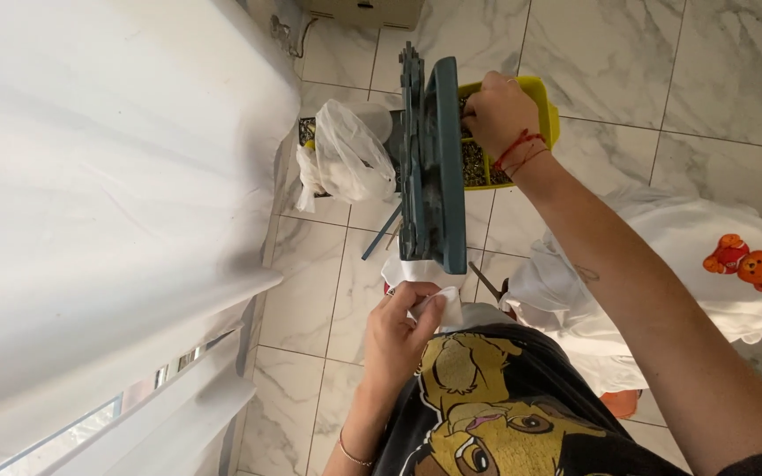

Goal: Attaching buttons or snaps to t-shirts using a manual press machine

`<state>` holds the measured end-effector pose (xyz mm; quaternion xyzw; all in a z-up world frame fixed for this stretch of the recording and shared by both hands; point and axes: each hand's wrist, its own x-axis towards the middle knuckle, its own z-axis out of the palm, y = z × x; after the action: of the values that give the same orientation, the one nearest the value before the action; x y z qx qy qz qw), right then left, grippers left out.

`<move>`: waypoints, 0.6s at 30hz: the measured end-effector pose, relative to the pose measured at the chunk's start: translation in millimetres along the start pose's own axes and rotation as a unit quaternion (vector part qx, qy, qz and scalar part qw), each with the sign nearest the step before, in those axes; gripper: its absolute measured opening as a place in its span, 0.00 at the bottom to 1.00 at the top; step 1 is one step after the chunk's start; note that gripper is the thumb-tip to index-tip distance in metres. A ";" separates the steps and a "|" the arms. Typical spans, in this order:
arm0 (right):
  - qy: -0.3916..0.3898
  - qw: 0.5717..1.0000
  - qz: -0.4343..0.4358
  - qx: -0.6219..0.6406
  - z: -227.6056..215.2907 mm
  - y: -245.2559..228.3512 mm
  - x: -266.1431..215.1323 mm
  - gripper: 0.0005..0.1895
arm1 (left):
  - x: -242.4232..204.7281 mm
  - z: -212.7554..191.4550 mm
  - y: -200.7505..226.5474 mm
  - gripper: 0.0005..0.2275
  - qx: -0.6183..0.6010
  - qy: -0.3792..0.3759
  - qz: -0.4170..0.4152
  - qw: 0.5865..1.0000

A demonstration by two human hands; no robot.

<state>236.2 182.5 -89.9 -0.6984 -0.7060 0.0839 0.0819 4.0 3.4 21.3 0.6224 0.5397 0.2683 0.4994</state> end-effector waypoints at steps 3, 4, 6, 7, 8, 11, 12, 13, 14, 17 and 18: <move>0.058 0.997 -0.046 0.033 2.8 2.5 -3.0 0.08 | -2.0 -1.8 -1.9 0.04 0.000 -0.007 -0.008 1.000; 0.058 0.997 -0.049 0.032 -3.4 0.2 -9.4 0.08 | -1.6 -1.3 -3.8 0.04 -0.001 -0.004 -0.008 1.000; 0.084 0.987 -0.073 0.116 -14.6 -9.1 -20.4 0.11 | -2.2 -3.8 -7.0 0.03 -0.022 -0.005 -0.017 1.000; 0.082 0.987 -0.075 0.118 -12.9 -15.2 -37.2 0.11 | -3.3 -4.4 -9.7 0.03 -0.022 -0.003 -0.020 1.000; 0.025 0.975 -0.019 0.221 -11.3 -20.7 -53.9 0.12 | -4.2 -4.6 -12.5 0.03 -0.042 0.018 -0.012 0.999; -0.060 0.915 0.096 0.388 -11.8 -50.8 -88.5 0.11 | -1.3 -7.9 -15.0 0.04 -0.063 0.038 -0.004 0.997; -0.090 0.873 0.156 0.452 -12.5 -62.0 -99.7 0.09 | -0.8 -7.9 -14.7 0.04 -0.065 0.035 -0.007 0.997; -0.092 0.873 0.161 0.452 -12.7 -70.2 -110.7 0.09 | -1.3 -8.5 -13.3 0.04 -0.066 0.031 -0.011 0.997; -0.138 0.791 0.252 0.540 -13.2 -78.3 -121.6 0.07 | -1.7 -8.9 -11.7 0.05 -0.070 0.030 -0.014 0.997; -0.208 0.577 0.401 0.680 -19.3 -93.8 -136.2 0.05 | -0.3 -9.1 -16.6 0.05 -0.067 0.030 -0.018 0.997; -0.237 0.450 0.458 0.729 -22.0 -97.0 -138.7 0.07 | 0.4 -8.5 -19.8 0.05 -0.060 0.029 -0.026 0.997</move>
<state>148.5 42.9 -45.8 -0.5576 0.0437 0.7559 0.3403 -11.3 5.0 6.1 0.5686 0.5531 0.3054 0.5269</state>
